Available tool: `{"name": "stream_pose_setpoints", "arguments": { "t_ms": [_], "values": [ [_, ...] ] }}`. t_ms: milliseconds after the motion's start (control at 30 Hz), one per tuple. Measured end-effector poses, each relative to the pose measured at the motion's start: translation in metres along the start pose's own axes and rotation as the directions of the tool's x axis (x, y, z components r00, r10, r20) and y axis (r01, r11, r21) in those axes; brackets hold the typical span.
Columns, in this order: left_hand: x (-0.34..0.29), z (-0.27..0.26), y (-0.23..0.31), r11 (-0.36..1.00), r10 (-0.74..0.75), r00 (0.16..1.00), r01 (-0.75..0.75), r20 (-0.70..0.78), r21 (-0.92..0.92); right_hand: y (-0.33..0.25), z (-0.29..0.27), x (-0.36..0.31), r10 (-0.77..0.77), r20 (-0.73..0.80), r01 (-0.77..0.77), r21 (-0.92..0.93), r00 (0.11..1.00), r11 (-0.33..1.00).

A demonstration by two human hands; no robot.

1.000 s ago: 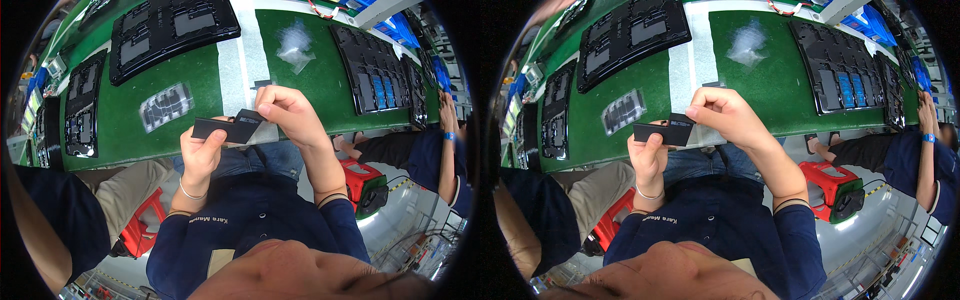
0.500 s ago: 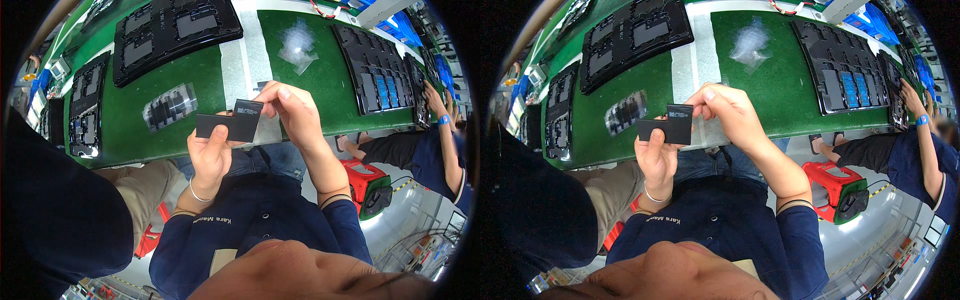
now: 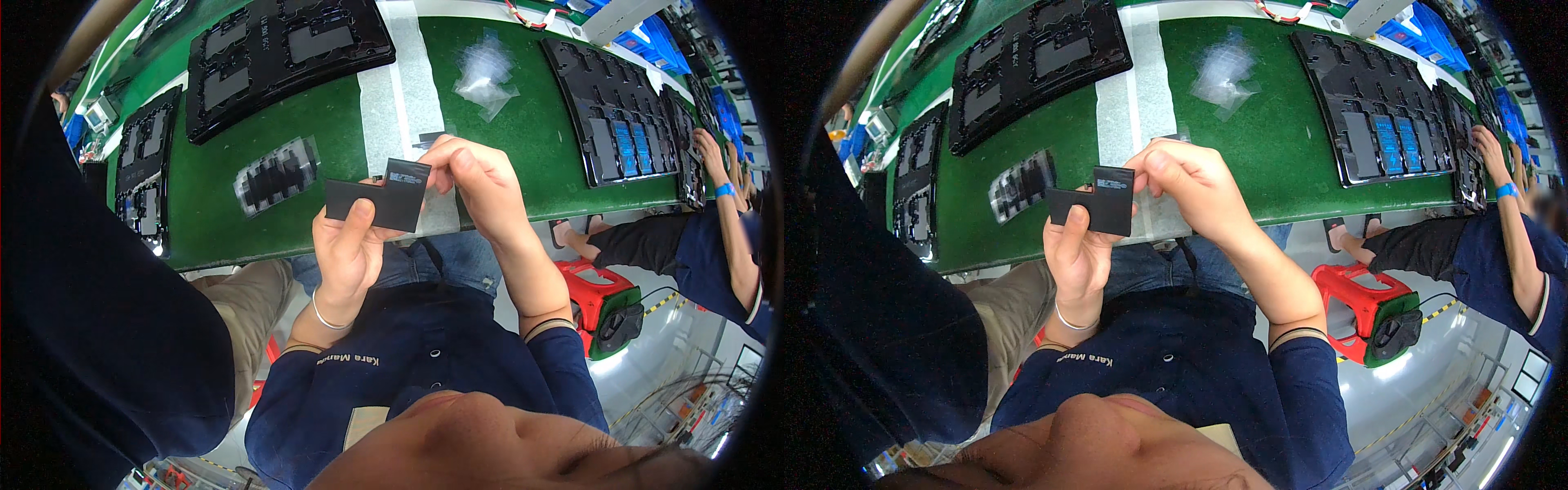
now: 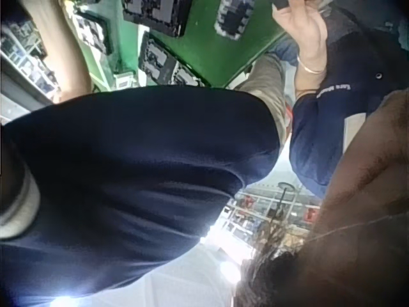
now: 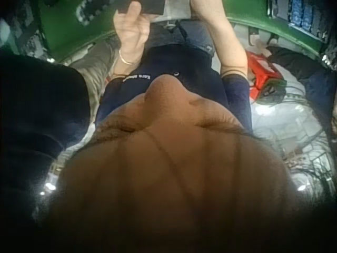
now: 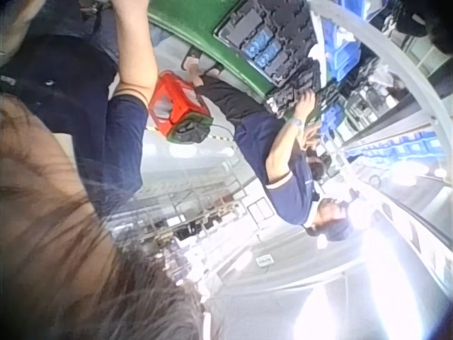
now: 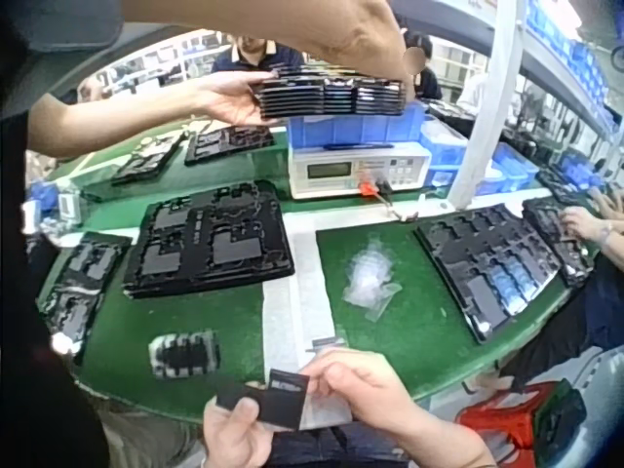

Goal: The recorder is assembling small black electronic components and placing them into a tray on a factory assembly line.

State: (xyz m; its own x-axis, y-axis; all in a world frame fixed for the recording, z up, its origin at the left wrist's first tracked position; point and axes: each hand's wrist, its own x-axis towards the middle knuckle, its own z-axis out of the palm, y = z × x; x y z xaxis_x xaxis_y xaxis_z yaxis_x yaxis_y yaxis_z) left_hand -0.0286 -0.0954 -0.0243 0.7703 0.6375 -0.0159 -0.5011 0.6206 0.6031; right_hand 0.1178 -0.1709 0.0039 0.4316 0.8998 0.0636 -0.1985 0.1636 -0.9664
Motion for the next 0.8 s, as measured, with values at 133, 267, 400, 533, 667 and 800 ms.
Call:
{"name": "stream_pose_setpoints", "arguments": {
  "t_ms": [133, 267, 400, 533, 667, 800],
  "values": [
    [-0.007, 0.001, -0.009, 0.97, 0.145, 0.988, -0.13, -0.056, 0.204, 0.004, -0.004, -0.001, -0.06, 0.025, 0.063, -0.142, 0.998, 0.988],
    [-0.005, -0.005, -0.009, 0.821, 0.267, 0.96, -0.272, 0.084, 0.501, 0.001, -0.008, 0.001, -0.101, 0.051, 0.109, -0.193, 0.994, 0.975],
    [-0.004, 0.002, -0.009, 0.843, 0.264, 0.964, -0.249, 0.037, 0.476, -0.001, -0.004, 0.004, -0.206, 0.069, 0.217, -0.35, 0.976, 0.911],
    [-0.003, 0.003, -0.009, 0.804, 0.203, 0.977, -0.2, 0.057, 0.56, 0.007, 0.002, 0.003, -0.371, -0.015, 0.309, -0.524, 0.928, 0.794],
    [-0.003, 0.014, -0.006, 0.8, 0.104, 0.992, -0.123, 0.066, 0.587, 0.02, -0.003, 0.0, -0.35, -0.159, 0.262, -0.405, 0.923, 0.876],
    [0.012, 0.004, 0.018, 0.561, 0.285, 0.954, -0.24, 0.088, 0.792, 0.015, -0.024, -0.005, -0.452, 0.001, 0.378, -0.548, 0.892, 0.746]
  ]
}}
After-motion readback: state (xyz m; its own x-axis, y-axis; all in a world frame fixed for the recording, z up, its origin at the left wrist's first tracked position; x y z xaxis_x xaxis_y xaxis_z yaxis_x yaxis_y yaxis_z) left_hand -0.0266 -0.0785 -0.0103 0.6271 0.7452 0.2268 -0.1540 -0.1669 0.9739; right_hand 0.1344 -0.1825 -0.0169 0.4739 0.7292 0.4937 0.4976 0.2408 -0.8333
